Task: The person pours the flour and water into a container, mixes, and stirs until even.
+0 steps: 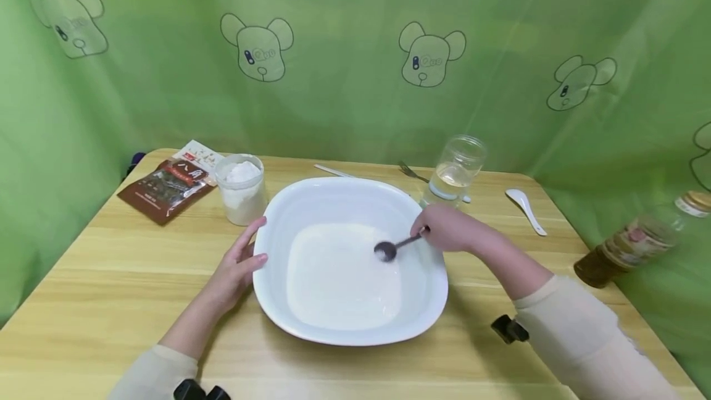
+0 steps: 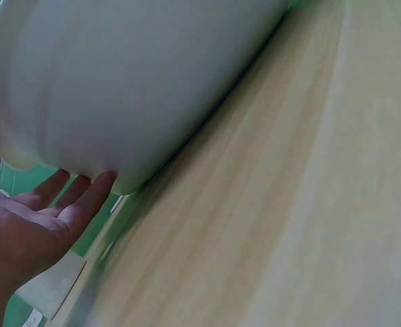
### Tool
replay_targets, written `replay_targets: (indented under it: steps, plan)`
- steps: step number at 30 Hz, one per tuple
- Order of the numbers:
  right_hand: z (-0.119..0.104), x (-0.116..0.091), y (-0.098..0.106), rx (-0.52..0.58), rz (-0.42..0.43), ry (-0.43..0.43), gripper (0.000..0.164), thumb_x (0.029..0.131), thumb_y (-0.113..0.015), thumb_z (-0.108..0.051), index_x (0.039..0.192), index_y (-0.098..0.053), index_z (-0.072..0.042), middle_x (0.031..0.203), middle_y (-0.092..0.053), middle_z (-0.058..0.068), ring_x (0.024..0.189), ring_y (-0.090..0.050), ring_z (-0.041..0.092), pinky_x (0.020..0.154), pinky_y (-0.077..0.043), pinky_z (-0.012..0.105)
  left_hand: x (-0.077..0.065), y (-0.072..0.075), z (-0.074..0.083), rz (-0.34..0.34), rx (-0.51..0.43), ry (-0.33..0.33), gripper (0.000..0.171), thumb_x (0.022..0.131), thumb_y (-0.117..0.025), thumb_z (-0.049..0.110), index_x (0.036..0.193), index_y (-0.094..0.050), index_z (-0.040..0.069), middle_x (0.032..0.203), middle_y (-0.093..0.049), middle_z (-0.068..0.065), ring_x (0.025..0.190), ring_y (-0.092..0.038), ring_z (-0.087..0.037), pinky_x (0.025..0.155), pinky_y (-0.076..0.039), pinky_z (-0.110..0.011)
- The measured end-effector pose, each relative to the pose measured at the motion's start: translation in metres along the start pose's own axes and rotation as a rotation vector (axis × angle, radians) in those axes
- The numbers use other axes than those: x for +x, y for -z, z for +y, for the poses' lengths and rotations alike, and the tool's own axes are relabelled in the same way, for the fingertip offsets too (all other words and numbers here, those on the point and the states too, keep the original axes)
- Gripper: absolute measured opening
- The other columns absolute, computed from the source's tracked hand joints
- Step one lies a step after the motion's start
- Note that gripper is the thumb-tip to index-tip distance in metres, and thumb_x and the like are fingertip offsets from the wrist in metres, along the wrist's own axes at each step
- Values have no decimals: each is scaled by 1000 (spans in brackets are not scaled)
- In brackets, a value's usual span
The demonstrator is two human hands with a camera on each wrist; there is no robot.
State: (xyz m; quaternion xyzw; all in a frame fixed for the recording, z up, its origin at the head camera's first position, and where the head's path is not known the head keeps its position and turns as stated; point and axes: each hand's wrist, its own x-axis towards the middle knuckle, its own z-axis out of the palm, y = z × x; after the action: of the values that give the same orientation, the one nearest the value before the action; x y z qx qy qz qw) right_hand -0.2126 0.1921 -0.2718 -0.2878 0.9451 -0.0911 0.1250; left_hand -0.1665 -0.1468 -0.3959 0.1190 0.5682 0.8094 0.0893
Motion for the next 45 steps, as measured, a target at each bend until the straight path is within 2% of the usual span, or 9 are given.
replay_targets:
  steps: [5, 8, 11, 15, 21, 27, 34, 40, 45]
  plan:
    - [-6, 38, -21, 66, 118, -32, 25, 73, -50, 7, 87, -68, -3, 83, -64, 8, 63, -53, 14, 56, -45, 24, -1, -1, -1, -3, 0, 10, 69, 78, -48, 2, 138, -16, 11, 128, -26, -28, 100, -48, -26, 80, -45, -38]
    - [-21, 56, -34, 212, 101, -10, 24, 77, -51, 5, 93, -67, -2, 77, -64, 9, 55, -51, 12, 50, -43, 22, -1, -1, -1, -2, -2, 9, 69, 78, -48, 2, 138, -16, 11, 128, -25, -28, 100, -48, -25, 79, -46, -38]
    - [-39, 62, -44, 379, -3, -2, 24, 81, -50, 2, 98, -65, -4, 67, -62, 13, 42, -43, 10, 39, -36, 19, -1, -1, -1, -5, -9, 1, 68, 78, -48, 2, 138, -16, 11, 129, -24, -28, 100, -49, -23, 78, -47, -36]
    - [-49, 51, -48, 518, -199, 21, 24, 81, -49, 2, 96, -66, -6, 62, -59, 16, 37, -35, 8, 34, -28, 16, 0, 0, -1, -14, -15, -8, 67, 79, -47, 1, 138, -16, 11, 129, -23, -28, 100, -49, -21, 79, -47, -34]
    - [-30, 14, -30, 474, -377, 39, 23, 77, -51, 3, 89, -68, -8, 56, -57, 9, 37, -36, 6, 34, -29, 14, -1, 1, -1, -2, -16, -4, 67, 79, -48, 2, 138, -18, 12, 129, -24, -27, 99, -49, -21, 79, -47, -34]
    - [-1, -4, -3, 289, -265, -23, 25, 74, -49, 7, 84, -68, -6, 52, -54, 3, 40, -42, 7, 35, -36, 17, -1, 1, -1, -8, -21, -6, 67, 78, -48, 1, 138, -18, 12, 129, -24, -28, 99, -49, -21, 79, -46, -34]
    - [6, 31, -5, 146, -28, -139, 22, 77, -51, 4, 92, -66, -2, 56, -56, 3, 42, -45, 10, 37, -40, 20, 1, -1, -2, -17, -14, -19, 68, 78, -47, 0, 138, -17, 10, 127, -25, -29, 100, -48, -24, 80, -46, -35]
    - [-20, 63, -36, 399, 16, -103, 21, 80, -53, 0, 96, -65, -2, 60, -59, 11, 38, -42, 9, 35, -36, 18, 0, -2, -1, -9, -9, -16, 68, 78, -47, 0, 138, -17, 9, 127, -24, -30, 100, -48, -25, 79, -46, -36]
    - [-44, 60, -49, 590, -155, -49, 22, 79, -51, 2, 94, -67, -5, 59, -58, 15, 36, -34, 7, 33, -27, 16, -1, -2, 0, -5, -13, -12, 67, 79, -46, 0, 138, -17, 10, 128, -23, -29, 99, -49, -22, 78, -47, -35]
